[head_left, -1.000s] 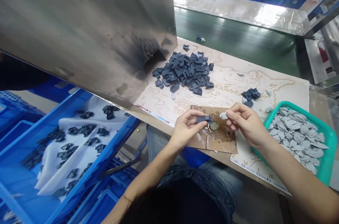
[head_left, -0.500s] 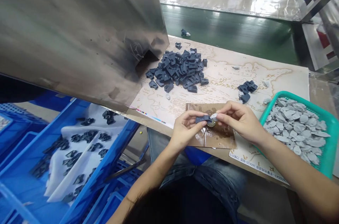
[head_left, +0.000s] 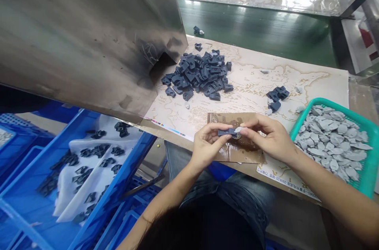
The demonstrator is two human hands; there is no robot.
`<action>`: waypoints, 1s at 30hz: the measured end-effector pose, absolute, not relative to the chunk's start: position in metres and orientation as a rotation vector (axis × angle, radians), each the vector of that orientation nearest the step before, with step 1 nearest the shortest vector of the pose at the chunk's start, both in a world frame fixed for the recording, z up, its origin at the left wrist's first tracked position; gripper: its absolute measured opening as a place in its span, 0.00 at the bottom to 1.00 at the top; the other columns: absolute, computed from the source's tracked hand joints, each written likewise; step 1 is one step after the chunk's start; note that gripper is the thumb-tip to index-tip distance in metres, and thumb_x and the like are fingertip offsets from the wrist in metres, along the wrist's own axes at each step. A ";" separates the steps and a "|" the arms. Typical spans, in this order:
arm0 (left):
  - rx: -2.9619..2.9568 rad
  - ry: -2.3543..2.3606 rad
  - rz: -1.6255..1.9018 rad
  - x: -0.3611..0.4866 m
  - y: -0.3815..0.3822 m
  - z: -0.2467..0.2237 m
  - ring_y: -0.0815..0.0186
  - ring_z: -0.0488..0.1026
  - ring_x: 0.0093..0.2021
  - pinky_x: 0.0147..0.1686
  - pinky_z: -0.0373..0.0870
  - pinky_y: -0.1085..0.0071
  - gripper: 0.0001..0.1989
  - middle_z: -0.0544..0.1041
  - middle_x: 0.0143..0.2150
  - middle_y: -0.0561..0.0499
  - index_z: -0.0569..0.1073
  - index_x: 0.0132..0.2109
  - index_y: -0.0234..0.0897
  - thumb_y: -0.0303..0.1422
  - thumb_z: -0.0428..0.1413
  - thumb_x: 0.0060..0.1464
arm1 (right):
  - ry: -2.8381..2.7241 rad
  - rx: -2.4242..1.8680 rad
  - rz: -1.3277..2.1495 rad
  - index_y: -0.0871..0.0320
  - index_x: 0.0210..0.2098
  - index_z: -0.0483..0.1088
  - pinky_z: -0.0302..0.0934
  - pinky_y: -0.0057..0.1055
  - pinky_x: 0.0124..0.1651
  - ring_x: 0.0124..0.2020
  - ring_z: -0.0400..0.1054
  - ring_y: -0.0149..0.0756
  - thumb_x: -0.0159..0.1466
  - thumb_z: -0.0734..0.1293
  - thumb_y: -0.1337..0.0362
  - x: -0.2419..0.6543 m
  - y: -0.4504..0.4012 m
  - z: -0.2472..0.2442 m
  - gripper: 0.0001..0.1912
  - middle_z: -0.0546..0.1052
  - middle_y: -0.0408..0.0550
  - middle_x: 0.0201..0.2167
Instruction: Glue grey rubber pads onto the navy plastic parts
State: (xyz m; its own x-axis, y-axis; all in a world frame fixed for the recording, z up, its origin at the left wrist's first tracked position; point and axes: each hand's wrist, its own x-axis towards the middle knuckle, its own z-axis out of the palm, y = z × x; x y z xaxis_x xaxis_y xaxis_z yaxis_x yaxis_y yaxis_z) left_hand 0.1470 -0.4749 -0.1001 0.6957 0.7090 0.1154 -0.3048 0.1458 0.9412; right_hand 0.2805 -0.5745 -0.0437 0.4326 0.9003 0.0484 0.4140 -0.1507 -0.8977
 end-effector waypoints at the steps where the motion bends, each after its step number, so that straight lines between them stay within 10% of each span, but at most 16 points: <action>1: 1.214 0.389 0.782 0.147 -0.476 -0.100 0.66 0.78 0.37 0.36 0.76 0.72 0.10 0.81 0.35 0.50 0.75 0.34 0.38 0.36 0.65 0.46 | -1.134 -1.748 0.647 0.56 0.26 0.68 0.62 0.30 0.27 0.24 0.68 0.34 0.57 0.64 0.39 0.280 -0.574 -0.044 0.25 0.76 0.48 0.27; 18: 1.286 0.370 0.762 0.143 -0.473 -0.098 0.65 0.78 0.38 0.37 0.76 0.73 0.10 0.80 0.36 0.49 0.74 0.35 0.37 0.37 0.63 0.47 | -1.443 -1.681 0.402 0.56 0.28 0.69 0.57 0.27 0.22 0.18 0.62 0.29 0.64 0.61 0.46 0.280 -0.576 -0.047 0.20 0.73 0.44 0.21; 24: 1.457 0.248 0.572 0.148 -0.447 -0.091 0.62 0.77 0.44 0.38 0.76 0.71 0.22 0.79 0.45 0.44 0.69 0.49 0.37 0.41 0.61 0.49 | -1.636 -1.798 0.247 0.59 0.32 0.70 0.56 0.26 0.23 0.19 0.63 0.28 0.66 0.59 0.46 0.279 -0.577 -0.027 0.22 0.73 0.44 0.22; 30: 2.095 0.594 1.179 0.159 -0.364 -0.104 0.57 0.68 0.55 0.52 0.68 0.59 0.16 0.74 0.51 0.42 0.70 0.48 0.37 0.40 0.55 0.55 | -1.303 -2.294 0.252 0.60 0.25 0.70 0.54 0.26 0.24 0.19 0.64 0.28 0.61 0.67 0.52 0.349 -0.556 0.012 0.17 0.74 0.47 0.20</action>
State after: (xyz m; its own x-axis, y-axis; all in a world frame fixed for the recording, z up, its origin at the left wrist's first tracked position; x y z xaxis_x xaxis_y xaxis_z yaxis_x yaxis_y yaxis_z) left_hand 0.1594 -0.3637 -0.1036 0.4921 0.6567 0.5714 0.0690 -0.6838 0.7264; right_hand 0.3493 -0.5557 0.0116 0.5280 0.8457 0.0774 0.7561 -0.4267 -0.4961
